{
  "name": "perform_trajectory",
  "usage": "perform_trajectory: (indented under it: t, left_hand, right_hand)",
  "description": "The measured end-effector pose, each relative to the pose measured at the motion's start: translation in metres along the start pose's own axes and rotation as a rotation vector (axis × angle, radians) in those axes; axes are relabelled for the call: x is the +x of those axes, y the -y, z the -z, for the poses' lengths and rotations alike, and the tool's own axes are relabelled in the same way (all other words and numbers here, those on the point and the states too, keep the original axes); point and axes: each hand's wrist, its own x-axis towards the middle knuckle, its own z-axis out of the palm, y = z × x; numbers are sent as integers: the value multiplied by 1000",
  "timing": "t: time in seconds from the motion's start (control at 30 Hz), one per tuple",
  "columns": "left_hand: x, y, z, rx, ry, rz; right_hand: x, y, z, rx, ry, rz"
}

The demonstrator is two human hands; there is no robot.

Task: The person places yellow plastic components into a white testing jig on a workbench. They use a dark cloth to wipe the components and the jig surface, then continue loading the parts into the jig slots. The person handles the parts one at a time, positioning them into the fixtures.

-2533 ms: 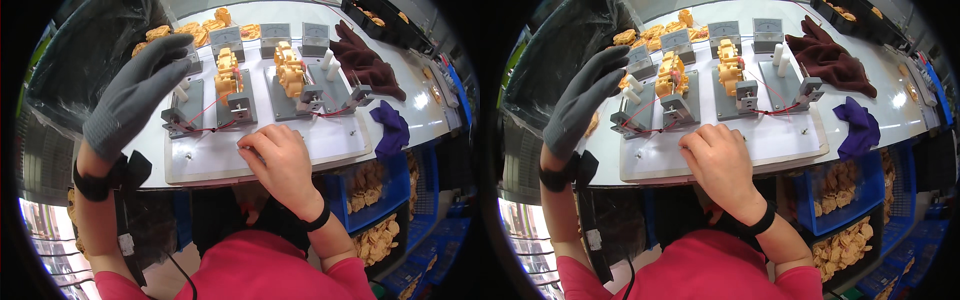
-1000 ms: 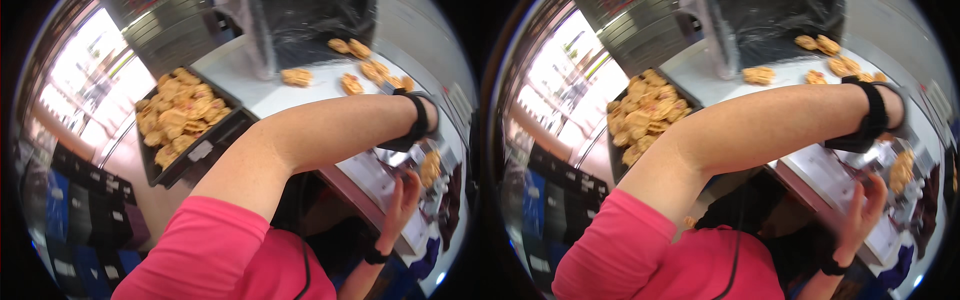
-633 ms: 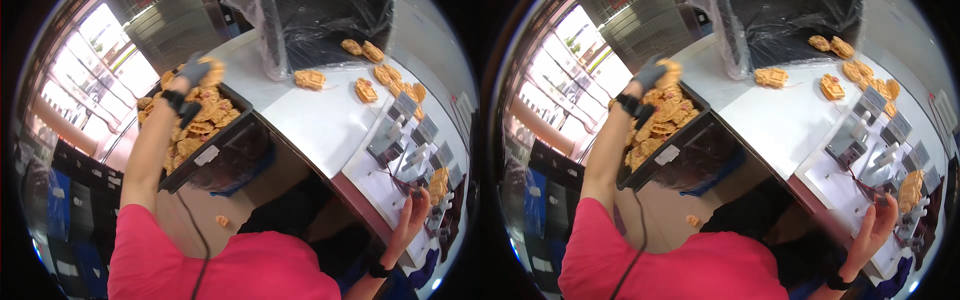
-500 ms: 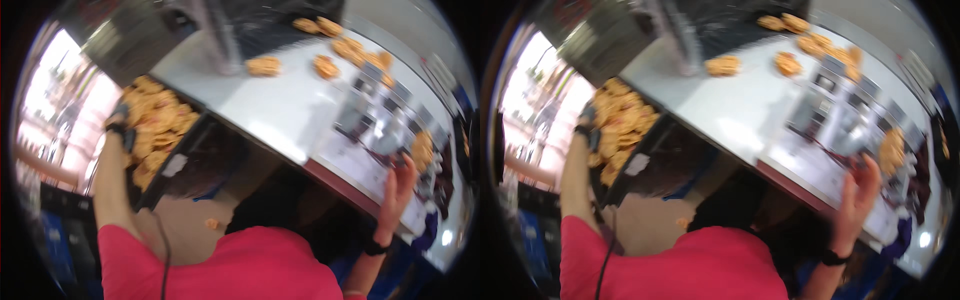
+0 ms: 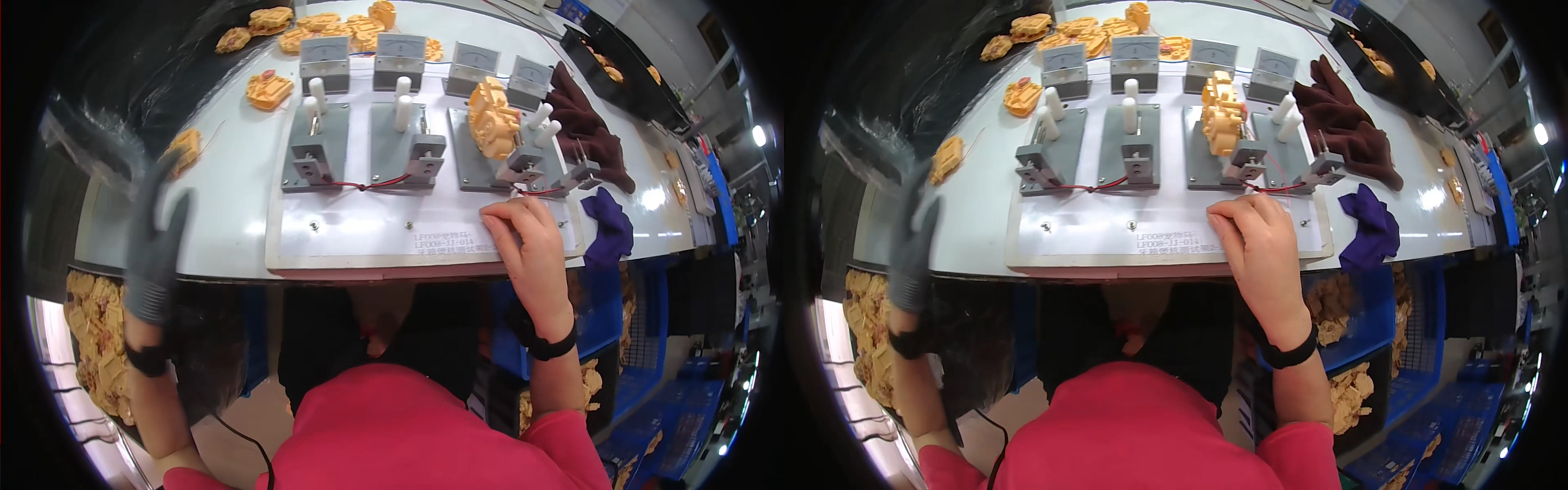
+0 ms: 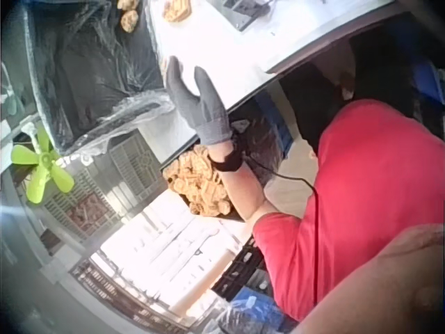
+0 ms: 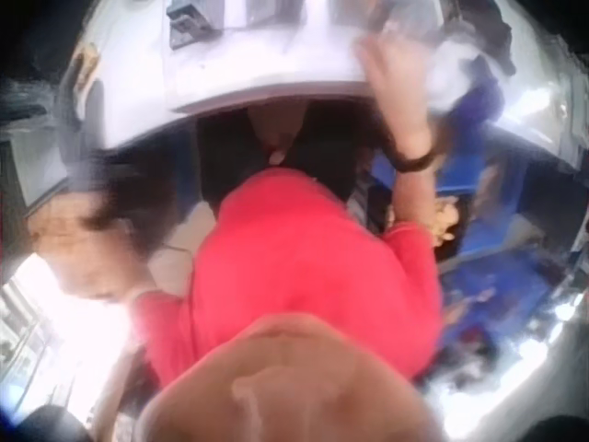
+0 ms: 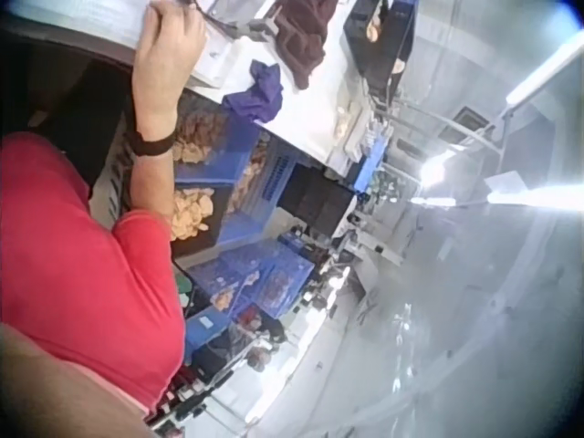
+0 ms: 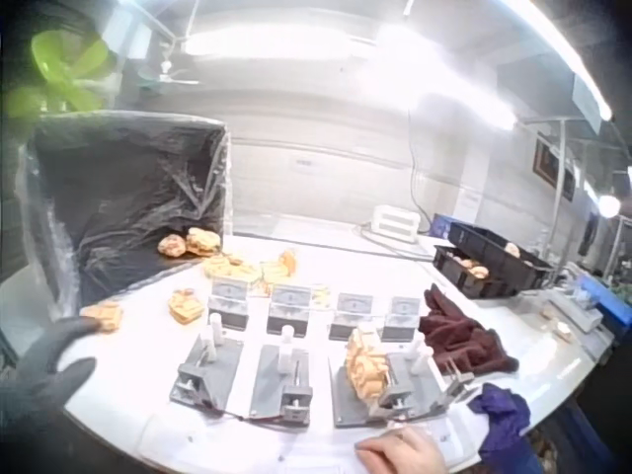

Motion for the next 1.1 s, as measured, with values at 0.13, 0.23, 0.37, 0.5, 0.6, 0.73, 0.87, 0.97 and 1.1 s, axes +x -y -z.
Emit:
perform_trajectory:
  t: [0.13,0.23,0.37,0.5,0.6,0.73,0.87,0.97,1.1]
  left_hand:
    - [-6,-50,-65,-120,100,-35]
    - [-14,-34,-95,-76,75,-51]
    - [-19,-29,-100,14,80,-83]
    - [-16,-34,-98,-5,111,-31]
    - [-17,-35,-99,-5,103,-19]
    - [-19,-32,-101,-34,81,-40]
    - [-18,-33,-100,-53,88,-37]
    - [-18,-33,-100,-55,87,-31]
    - [-19,-32,-101,-83,74,-23]
  right_hand:
    - [3,3,12,78,40,-60]
    - [2,1,12,135,25,-92]
    - [2,-3,8,152,29,-125]
    - [3,-3,9,180,43,-154]
    - [2,-4,9,201,35,-155]
    - [1,-4,6,223,9,-156]
    - [1,-5,4,203,-3,-130]
    - [1,-6,3,203,-10,-115]
    - [0,-7,2,194,-18,-94]
